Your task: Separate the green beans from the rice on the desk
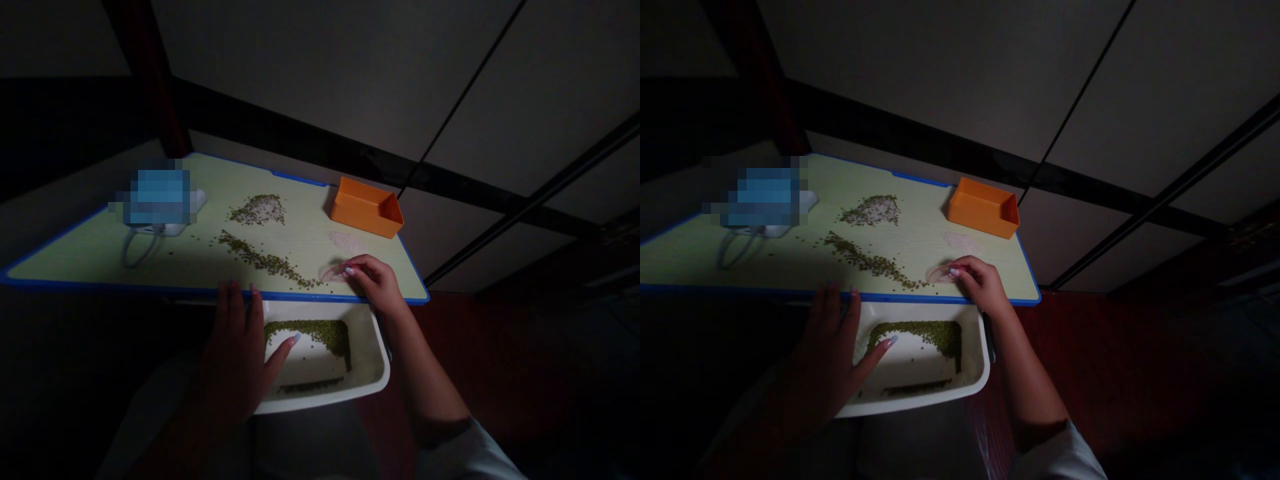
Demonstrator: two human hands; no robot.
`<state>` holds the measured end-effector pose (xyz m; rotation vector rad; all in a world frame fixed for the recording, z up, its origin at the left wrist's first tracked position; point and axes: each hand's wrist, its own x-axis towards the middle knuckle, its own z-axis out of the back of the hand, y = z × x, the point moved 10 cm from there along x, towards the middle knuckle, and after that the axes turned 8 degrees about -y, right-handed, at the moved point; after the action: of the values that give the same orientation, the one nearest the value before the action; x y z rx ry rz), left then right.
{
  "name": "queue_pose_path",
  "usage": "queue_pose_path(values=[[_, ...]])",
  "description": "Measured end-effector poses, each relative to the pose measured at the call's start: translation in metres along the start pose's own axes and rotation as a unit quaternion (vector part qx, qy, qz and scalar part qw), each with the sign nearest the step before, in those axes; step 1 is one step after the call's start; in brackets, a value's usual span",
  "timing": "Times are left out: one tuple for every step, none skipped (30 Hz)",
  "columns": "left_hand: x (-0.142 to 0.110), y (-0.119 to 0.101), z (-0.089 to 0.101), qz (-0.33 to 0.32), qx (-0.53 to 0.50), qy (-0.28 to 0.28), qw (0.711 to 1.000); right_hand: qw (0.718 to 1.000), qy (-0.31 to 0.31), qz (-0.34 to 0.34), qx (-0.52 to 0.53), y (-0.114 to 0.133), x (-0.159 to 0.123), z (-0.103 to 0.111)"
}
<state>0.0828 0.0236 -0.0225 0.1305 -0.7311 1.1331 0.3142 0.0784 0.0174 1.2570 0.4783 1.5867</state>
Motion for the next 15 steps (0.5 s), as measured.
queue_pose_path(values=[[0.0, -0.0002, -0.0004, 0.0, -0.001, 0.001, 1.0, 1.0, 0.001, 0.001, -0.003, 0.0004, 0.0001, -0.0002], [0.0, -0.0002, -0.0007, 0.0, -0.002, 0.003, 1.0, 1.0, 0.002, 0.002, -0.005, 0.0009, 0.0003, -0.0007], [0.0, -0.0001, -0.0011, 0.002, -0.002, 0.005, 1.0, 1.0, 0.005, 0.004, -0.004, 0.0013, 0.0003, -0.0015], [-0.0001, 0.0001, -0.0014, 0.002, -0.001, 0.006, 1.0, 1.0, 0.007, 0.005, -0.002, 0.0017, 0.0004, -0.0024], [-0.0002, 0.0004, -0.0015, 0.004, 0.0, 0.006, 1.0, 1.0, 0.01, 0.005, 0.002, 0.0021, 0.0003, -0.0034], [-0.0003, 0.0007, -0.0015, 0.004, 0.001, 0.006, 1.0, 1.0, 0.014, 0.005, 0.006, 0.0024, 0.0001, -0.0044], [-0.0004, 0.0009, -0.0015, 0.005, 0.003, 0.006, 1.0, 1.0, 0.016, 0.006, 0.009, 0.0026, -0.0002, -0.0053], [-0.0006, 0.001, -0.0015, 0.004, 0.004, 0.005, 1.0, 1.0, 0.017, 0.006, 0.011, 0.0026, -0.0005, -0.0058], [-0.0008, 0.0011, -0.0016, 0.003, 0.005, 0.005, 1.0, 1.0, 0.016, 0.007, 0.01, 0.0025, -0.0008, -0.0058], [-0.0009, 0.0013, -0.0015, 0.002, 0.005, 0.005, 1.0, 1.0, 0.013, 0.007, 0.007, 0.0022, -0.0011, -0.0053], [-0.001, 0.0014, -0.0015, 0.002, 0.005, 0.004, 1.0, 1.0, 0.01, 0.008, 0.004, 0.0018, -0.0013, -0.0047], [-0.001, 0.0016, -0.0013, 0.002, 0.004, 0.003, 1.0, 1.0, 0.007, 0.007, 0.0, 0.0012, -0.0014, -0.004], [-0.001, 0.0016, -0.0013, 0.002, 0.003, 0.002, 1.0, 1.0, 0.005, 0.007, -0.002, 0.0008, -0.0015, -0.0035], [-0.0009, 0.0016, -0.0014, 0.001, 0.003, 0.002, 1.0, 1.0, 0.004, 0.008, -0.003, 0.0008, -0.0016, -0.0033], [-0.001, 0.0016, -0.0017, 0.0, 0.002, 0.003, 1.0, 1.0, 0.005, 0.009, -0.004, 0.0011, -0.0017, -0.0035]])
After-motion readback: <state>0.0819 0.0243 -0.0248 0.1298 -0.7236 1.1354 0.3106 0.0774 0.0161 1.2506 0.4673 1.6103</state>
